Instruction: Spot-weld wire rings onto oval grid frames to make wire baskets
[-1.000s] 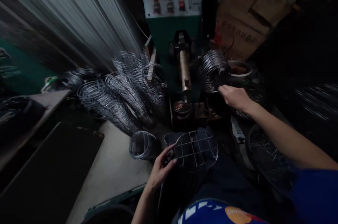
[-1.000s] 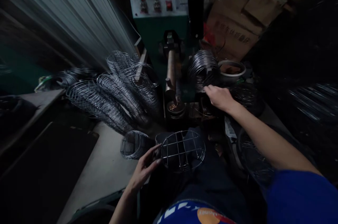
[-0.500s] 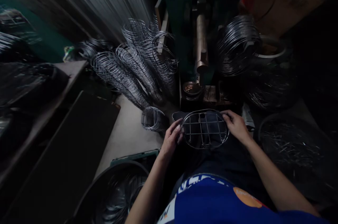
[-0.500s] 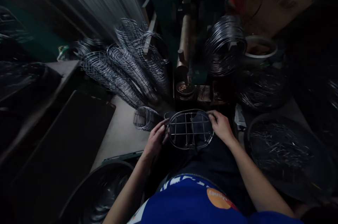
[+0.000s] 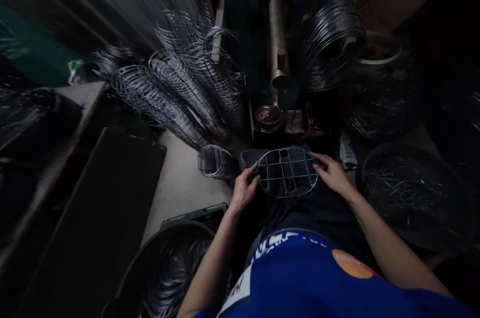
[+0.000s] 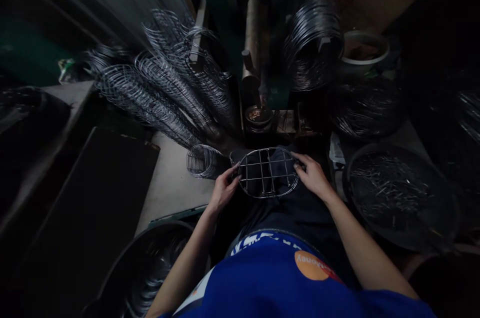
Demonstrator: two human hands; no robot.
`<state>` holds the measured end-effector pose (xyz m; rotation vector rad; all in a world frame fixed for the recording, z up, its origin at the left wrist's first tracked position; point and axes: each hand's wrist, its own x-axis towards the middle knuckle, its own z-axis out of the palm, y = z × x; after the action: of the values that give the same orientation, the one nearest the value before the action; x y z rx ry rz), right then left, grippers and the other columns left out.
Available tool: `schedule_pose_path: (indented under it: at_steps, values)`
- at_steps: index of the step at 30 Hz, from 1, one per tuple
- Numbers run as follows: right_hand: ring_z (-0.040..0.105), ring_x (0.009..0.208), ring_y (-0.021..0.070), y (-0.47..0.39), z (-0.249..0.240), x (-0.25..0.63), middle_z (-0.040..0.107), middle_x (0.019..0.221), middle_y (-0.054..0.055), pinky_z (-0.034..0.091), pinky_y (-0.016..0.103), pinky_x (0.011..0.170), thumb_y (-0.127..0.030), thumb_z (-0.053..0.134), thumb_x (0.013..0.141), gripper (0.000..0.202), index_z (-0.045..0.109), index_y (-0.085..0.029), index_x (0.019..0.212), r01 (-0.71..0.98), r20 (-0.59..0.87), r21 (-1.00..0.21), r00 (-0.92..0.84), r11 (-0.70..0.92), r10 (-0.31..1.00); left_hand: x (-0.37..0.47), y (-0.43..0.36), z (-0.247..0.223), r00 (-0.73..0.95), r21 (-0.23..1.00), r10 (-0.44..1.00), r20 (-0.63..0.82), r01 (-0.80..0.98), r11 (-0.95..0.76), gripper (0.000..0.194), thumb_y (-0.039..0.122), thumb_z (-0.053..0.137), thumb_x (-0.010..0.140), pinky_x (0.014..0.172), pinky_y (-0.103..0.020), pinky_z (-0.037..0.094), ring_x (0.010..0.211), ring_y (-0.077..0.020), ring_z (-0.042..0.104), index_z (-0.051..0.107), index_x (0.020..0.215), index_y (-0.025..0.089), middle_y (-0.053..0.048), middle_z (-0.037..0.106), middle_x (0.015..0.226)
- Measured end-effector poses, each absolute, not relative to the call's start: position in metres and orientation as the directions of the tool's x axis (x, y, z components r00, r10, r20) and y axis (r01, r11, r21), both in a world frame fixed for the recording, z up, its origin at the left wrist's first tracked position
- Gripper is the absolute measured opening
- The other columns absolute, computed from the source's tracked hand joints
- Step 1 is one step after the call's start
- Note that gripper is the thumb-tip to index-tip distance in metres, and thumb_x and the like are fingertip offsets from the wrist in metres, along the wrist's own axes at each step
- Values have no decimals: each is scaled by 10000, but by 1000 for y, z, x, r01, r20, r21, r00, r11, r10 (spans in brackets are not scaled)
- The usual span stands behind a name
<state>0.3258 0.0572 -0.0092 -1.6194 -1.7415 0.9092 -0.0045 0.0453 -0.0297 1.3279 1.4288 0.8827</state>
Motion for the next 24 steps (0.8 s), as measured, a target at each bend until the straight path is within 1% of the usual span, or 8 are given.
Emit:
schedule_pose_path:
  at_steps: [5,11,15,17,19,21,22,24]
  values:
    - [631,1267,271,53,-24,329,687,1336,53,470,491,1122,-323,558,922,443,667,-272,1347,578,-67,-815,-42,-30,997,-4,45,-30,53,937,987,-150,327,125,542,287,662,861,1197,-480,391,1313,-272,600,613,1384,154,-109,654,1383]
    - [592,1321,255,39,-34,319,645,1395,69,446,467,1154,-353,502,965,469,628,-239,1402,595,34,-804,29,10,999,1,44,-29,86,918,985,-147,382,104,527,270,649,884,1185,-457,409,1326,-263,591,602,1403,184,-93,645,1398]
    - [639,1256,268,31,-29,328,673,1357,60,498,459,1094,-367,547,940,467,644,-240,1380,587,20,-810,-3,18,1000,-15,45,-14,82,890,994,-65,456,21,530,291,699,862,1123,-399,465,1241,-249,641,625,1374,175,-101,682,1345]
    - [685,1162,285,35,-15,336,719,1276,63,541,477,1019,-359,558,933,413,695,-245,1306,625,-1,-781,-31,19,1000,-25,46,14,-47,886,998,48,462,-21,514,309,722,858,998,-352,536,1056,-216,698,645,1346,168,-100,734,1213]
    - [708,1077,293,45,7,338,750,1194,70,569,483,942,-377,554,944,351,739,-245,1212,651,43,-759,4,30,999,-30,45,57,-197,929,964,178,356,-99,419,331,699,893,772,-264,562,774,-140,668,688,1278,167,-58,742,953]
    - [716,1004,283,58,35,329,748,1173,81,598,458,850,-444,544,964,372,727,-245,1220,591,108,-805,60,52,992,-24,43,104,-312,966,915,255,121,-228,334,348,680,918,509,-180,438,512,-69,483,723,1197,170,21,584,658]
    - [717,974,275,63,49,321,733,1198,88,610,439,802,-493,543,967,427,691,-248,1284,528,119,-847,64,67,991,-18,42,125,-357,956,892,278,12,-293,324,349,684,918,435,-161,350,453,-50,383,723,1189,176,48,489,591]
    - [715,938,256,68,73,299,682,1289,101,624,406,736,-577,534,961,578,557,-274,1452,383,96,-919,-12,94,995,0,40,153,-384,932,890,245,-161,-326,313,353,693,913,382,-152,256,421,-35,284,714,1187,203,62,429,582]
